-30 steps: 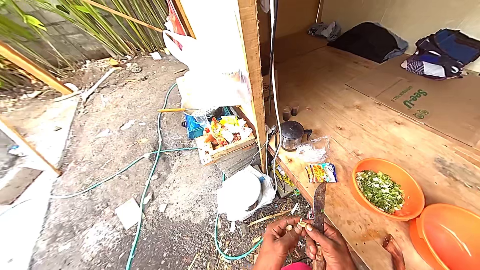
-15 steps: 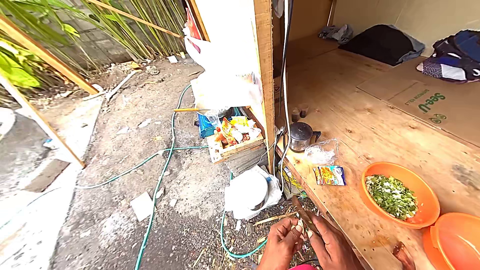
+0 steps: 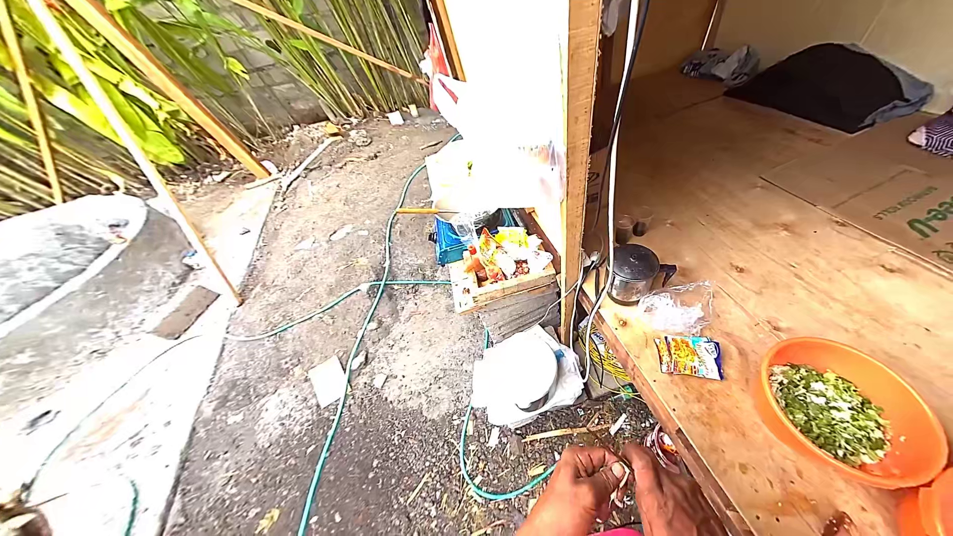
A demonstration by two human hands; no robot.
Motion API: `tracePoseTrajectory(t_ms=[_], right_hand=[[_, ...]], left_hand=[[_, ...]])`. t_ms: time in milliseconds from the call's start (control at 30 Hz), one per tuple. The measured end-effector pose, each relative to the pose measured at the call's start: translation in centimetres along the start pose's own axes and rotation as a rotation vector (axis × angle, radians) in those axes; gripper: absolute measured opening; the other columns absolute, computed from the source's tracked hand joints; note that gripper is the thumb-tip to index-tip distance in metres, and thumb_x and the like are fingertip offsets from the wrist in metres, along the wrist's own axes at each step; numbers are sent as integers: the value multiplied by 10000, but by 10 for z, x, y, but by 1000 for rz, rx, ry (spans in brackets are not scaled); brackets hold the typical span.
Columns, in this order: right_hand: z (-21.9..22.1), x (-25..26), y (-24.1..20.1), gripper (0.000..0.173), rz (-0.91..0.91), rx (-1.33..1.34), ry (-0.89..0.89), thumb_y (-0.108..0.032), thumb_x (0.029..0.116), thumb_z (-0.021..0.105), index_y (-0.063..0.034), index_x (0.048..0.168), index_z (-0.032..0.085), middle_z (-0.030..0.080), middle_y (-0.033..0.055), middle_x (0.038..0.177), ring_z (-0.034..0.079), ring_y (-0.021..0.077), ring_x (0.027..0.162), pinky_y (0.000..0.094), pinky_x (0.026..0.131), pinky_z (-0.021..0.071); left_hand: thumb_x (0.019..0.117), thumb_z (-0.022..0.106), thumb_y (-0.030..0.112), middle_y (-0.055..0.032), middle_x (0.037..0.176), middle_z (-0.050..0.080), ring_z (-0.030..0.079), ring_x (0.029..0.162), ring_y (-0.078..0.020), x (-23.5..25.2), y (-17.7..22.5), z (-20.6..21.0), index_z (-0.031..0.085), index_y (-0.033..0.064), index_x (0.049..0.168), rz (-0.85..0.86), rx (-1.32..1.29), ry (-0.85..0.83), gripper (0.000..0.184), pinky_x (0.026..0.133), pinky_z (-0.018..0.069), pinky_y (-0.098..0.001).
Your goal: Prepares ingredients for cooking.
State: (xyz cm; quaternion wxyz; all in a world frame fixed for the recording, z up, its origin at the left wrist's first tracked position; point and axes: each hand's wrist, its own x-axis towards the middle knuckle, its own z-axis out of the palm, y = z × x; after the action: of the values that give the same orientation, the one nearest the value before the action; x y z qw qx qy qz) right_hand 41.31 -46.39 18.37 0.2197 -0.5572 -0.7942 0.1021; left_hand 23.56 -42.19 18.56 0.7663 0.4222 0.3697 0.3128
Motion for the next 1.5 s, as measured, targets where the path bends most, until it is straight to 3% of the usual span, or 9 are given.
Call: tracePoseTrajectory(t_ms=[233,367,533,733,867,967,1200,1367,1500], right_hand=[[6,-5,-3,319,125,59,-60,-29,911,563,21,1225,564,697,155,917,708,291,617,449,540,602],[-4,0,-7,391,378,372,-229,-95,995,489,70,1349,464,688,211,946,719,369,856,530,774,584],[-7,1,-5,417,474,583,-227,-151,1009,494,53,1369,444,666,170,985,690,289,939,468,869,560],[-6,2,2,430,521,649,-209,-184,1015,493,30,1385,438,649,145,958,679,250,834,445,798,570],[-8,4,-5,403,536,493,-215,-154,1005,483,40,1357,463,666,187,974,690,328,931,498,851,560],[-11,4,-14,364,499,336,-223,-119,999,488,35,1329,491,689,202,969,716,366,909,521,804,582],[-16,2,-5,409,504,592,-333,-162,1021,489,26,1383,458,670,188,1006,689,318,965,498,885,551],[-7,-7,8,502,648,783,-249,-203,1020,478,6,1464,370,626,98,891,630,200,643,411,646,576],[-4,-10,12,460,728,820,-131,-206,1020,467,-15,1430,384,599,60,796,594,174,546,377,560,564]], left_hand=[[1030,550,190,54,665,562,463,519,-36,5,4,-5,670,85,908,-51,333,-49,201,499,398,-216],[1056,504,229,53,676,543,456,527,-45,12,2,-10,629,93,900,-59,378,-84,242,503,392,-227],[1064,458,212,66,674,526,429,514,-22,16,-7,-6,594,112,884,-70,168,-64,247,470,355,-194],[1079,435,237,26,686,577,442,489,-27,18,-16,-4,613,86,914,-59,-48,-48,286,443,357,-184],[911,741,374,36,696,567,471,512,-46,16,-21,-6,651,86,969,11,128,55,307,467,404,-211],[840,815,406,7,746,620,567,596,-83,15,-19,-8,676,70,960,71,347,113,383,553,495,-257],[939,611,133,-6,761,666,525,549,-51,9,-9,-8,715,22,1052,-27,141,-49,189,496,431,-219],[942,453,54,-69,907,709,615,648,-92,4,-6,-6,701,-21,1174,-97,-118,-56,348,575,521,-240],[998,469,66,-109,963,706,637,704,-121,5,-8,-8,657,-28,1267,-100,-213,-70,341,617,539,-257]])
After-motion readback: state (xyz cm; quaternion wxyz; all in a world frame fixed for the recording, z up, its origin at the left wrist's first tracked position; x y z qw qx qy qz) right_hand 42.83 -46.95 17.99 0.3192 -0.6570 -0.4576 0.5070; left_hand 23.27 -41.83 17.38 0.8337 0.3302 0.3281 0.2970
